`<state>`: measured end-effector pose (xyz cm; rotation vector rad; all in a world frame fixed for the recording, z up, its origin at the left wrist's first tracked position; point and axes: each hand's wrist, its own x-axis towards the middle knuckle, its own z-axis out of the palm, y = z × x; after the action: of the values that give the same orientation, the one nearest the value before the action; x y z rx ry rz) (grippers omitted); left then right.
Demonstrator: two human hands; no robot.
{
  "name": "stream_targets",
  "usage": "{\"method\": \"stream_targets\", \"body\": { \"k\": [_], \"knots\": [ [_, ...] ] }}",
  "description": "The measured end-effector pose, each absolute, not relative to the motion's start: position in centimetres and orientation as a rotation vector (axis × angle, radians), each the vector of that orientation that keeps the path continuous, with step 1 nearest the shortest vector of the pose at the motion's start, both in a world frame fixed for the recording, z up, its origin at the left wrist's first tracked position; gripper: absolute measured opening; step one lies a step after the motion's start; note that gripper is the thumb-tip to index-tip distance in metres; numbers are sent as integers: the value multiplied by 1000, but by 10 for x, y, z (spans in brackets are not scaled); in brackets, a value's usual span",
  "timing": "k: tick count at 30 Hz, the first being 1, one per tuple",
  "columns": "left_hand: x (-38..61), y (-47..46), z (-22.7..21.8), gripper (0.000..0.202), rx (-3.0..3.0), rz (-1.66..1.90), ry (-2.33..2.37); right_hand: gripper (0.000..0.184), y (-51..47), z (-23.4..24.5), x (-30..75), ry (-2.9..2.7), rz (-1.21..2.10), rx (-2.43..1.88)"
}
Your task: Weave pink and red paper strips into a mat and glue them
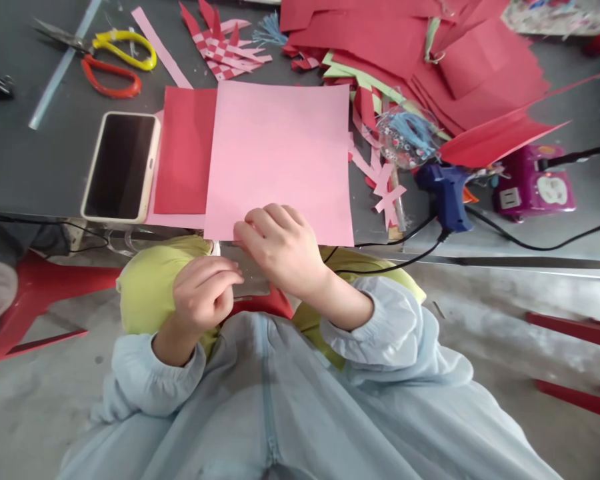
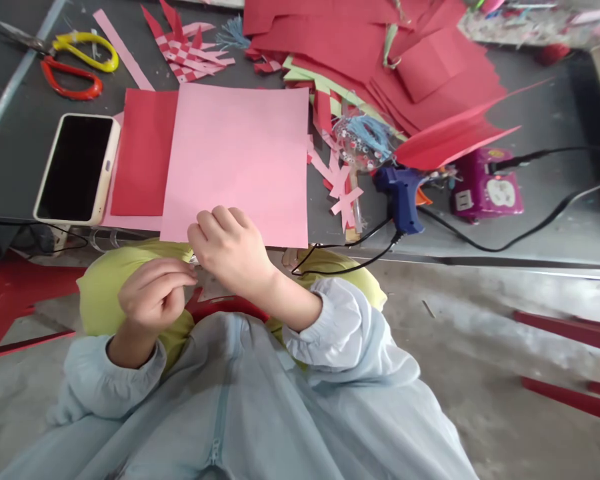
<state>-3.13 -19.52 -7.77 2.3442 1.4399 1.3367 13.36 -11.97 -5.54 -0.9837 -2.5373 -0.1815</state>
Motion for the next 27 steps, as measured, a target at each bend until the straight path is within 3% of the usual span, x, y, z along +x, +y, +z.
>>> {"method": "stream_targets", "body": {
  "k": [9, 21, 27],
  "knots": [
    [-36, -198, -82, 28, 2232, 1308, 1560, 36, -109, -58, 139, -2449, -40, -1040],
    [-34, -195, -83, 28, 2247, 1327, 1565, 30, -102, -66, 141, -2392, 70, -1013],
    [-31, -194, -81, 37, 2234, 1305, 1658, 19, -101, -59, 143, -2345, 403, -1115]
  ]
}}
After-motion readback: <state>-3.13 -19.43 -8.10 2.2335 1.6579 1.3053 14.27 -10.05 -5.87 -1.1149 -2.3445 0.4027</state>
